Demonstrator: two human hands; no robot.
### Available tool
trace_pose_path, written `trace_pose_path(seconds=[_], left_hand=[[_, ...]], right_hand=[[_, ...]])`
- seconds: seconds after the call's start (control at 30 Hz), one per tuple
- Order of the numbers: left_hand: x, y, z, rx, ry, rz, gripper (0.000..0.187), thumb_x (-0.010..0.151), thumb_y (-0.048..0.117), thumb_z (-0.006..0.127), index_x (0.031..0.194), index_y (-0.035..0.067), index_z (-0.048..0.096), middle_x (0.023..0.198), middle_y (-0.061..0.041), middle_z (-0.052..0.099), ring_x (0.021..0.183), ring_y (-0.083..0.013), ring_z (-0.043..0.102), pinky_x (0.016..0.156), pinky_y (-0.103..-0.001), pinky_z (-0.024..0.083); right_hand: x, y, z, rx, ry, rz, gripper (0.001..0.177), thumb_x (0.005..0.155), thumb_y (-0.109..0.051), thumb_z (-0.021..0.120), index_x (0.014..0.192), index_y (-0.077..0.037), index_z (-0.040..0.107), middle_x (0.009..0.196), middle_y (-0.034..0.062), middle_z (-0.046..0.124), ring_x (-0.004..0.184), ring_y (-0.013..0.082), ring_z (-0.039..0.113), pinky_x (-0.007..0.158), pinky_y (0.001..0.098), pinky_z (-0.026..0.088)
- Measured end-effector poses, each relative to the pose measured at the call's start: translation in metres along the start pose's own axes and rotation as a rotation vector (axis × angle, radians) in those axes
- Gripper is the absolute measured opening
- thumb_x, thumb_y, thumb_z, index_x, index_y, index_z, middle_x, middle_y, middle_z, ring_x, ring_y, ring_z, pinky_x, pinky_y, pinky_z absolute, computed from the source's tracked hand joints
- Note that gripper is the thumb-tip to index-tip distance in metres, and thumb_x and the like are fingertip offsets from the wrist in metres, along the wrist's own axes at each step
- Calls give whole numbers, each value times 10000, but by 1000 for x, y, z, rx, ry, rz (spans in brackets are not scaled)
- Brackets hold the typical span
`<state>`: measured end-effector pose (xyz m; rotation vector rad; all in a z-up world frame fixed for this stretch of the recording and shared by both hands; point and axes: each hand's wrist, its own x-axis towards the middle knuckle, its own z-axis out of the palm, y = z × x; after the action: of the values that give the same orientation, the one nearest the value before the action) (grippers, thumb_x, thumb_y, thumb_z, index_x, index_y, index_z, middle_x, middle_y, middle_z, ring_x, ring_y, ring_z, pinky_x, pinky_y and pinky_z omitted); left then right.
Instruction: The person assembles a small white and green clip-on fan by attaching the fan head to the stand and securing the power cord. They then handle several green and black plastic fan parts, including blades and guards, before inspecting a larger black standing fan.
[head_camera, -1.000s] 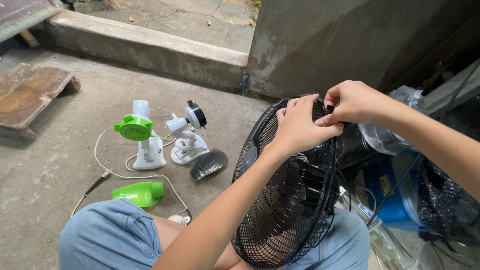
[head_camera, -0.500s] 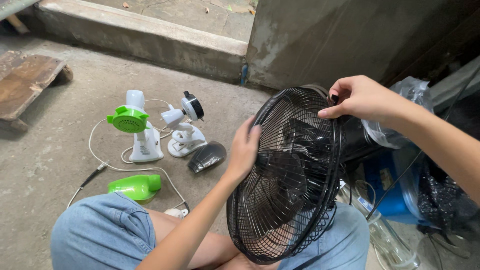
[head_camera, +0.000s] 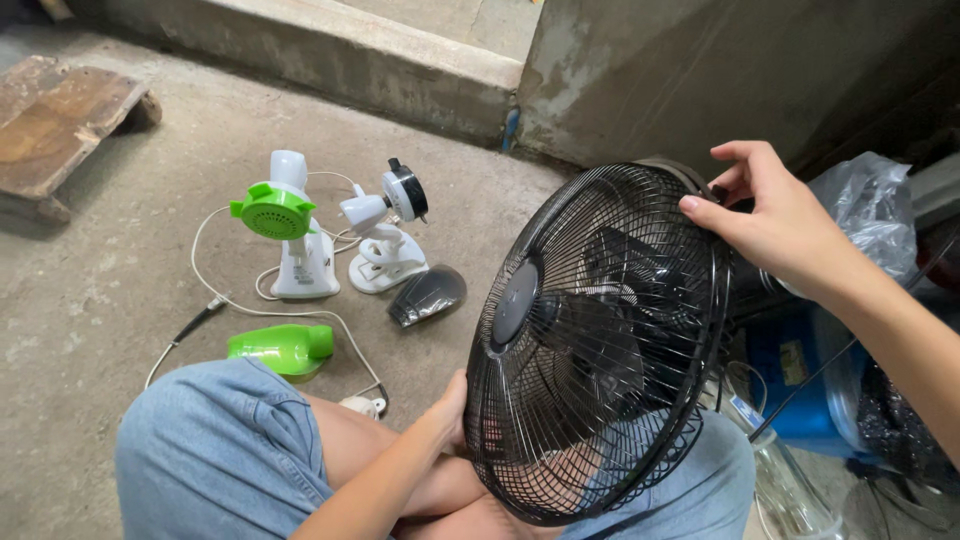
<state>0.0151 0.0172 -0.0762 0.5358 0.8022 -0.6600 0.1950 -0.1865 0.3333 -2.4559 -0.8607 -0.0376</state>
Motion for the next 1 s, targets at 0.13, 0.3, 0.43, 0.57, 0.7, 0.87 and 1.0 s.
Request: trace_pose_path(seconds=[0.13,0.3,0.43,0.57,0.7,0.87,1.0], left_hand=[[-8,-3,2,-79,-92,93,807,963,604,224,994,7,766,928,-184,757,804,-305,695,737,-489,580],[7,4,-16,-165,-411,360,728,1028,572,309,1000,-5,753,854,-165,763,647,-270,693,518,-403,604],[-7,15,-11,-116,29,337,855,966,681,196,1208,25,689,986,-124,793,777,-241,768,678,-386,626],[-29,31,-1,-94,29,507,826,968,696,300,1177,17,720,915,-95,787,688,-212,701,617,-353,536],[-55,58,1,225,398,713,910,982,730,369,988,-90,763,779,-129,730,641,-213,649,590,-348,510],[-98,78,16,345,539,881,786,959,680,410,928,-41,722,730,-125,716,634,-205,684,593,-325,535],[-141,76,36,459,568,1062,716,971,627,438,935,-32,716,730,-164,712,666,-244,691,626,-374,540]], right_hand=[[3,-7,4,39,1,214,545,892,-314,746,1358,-47,654,1039,126,723,848,226,672,766,371,537],[-32,-26,3,-46,167,46,435,900,-207,752,1291,-21,714,982,123,743,828,151,664,765,297,509],[-78,-50,-6,54,302,19,410,912,-117,720,1308,-10,704,1028,78,723,833,115,613,748,243,481],[-133,-63,-13,111,460,134,401,910,-26,706,1311,-6,697,1025,53,663,751,105,495,670,210,395],[-199,-37,-6,262,577,182,447,980,35,656,1426,39,632,1148,81,647,995,101,632,899,215,509],[-300,76,22,315,611,152,464,1034,85,576,1485,101,469,1231,178,625,1067,189,661,984,323,571],[-363,209,26,610,487,599,558,1062,-258,476,1460,133,455,1202,268,626,1096,382,652,924,475,557]])
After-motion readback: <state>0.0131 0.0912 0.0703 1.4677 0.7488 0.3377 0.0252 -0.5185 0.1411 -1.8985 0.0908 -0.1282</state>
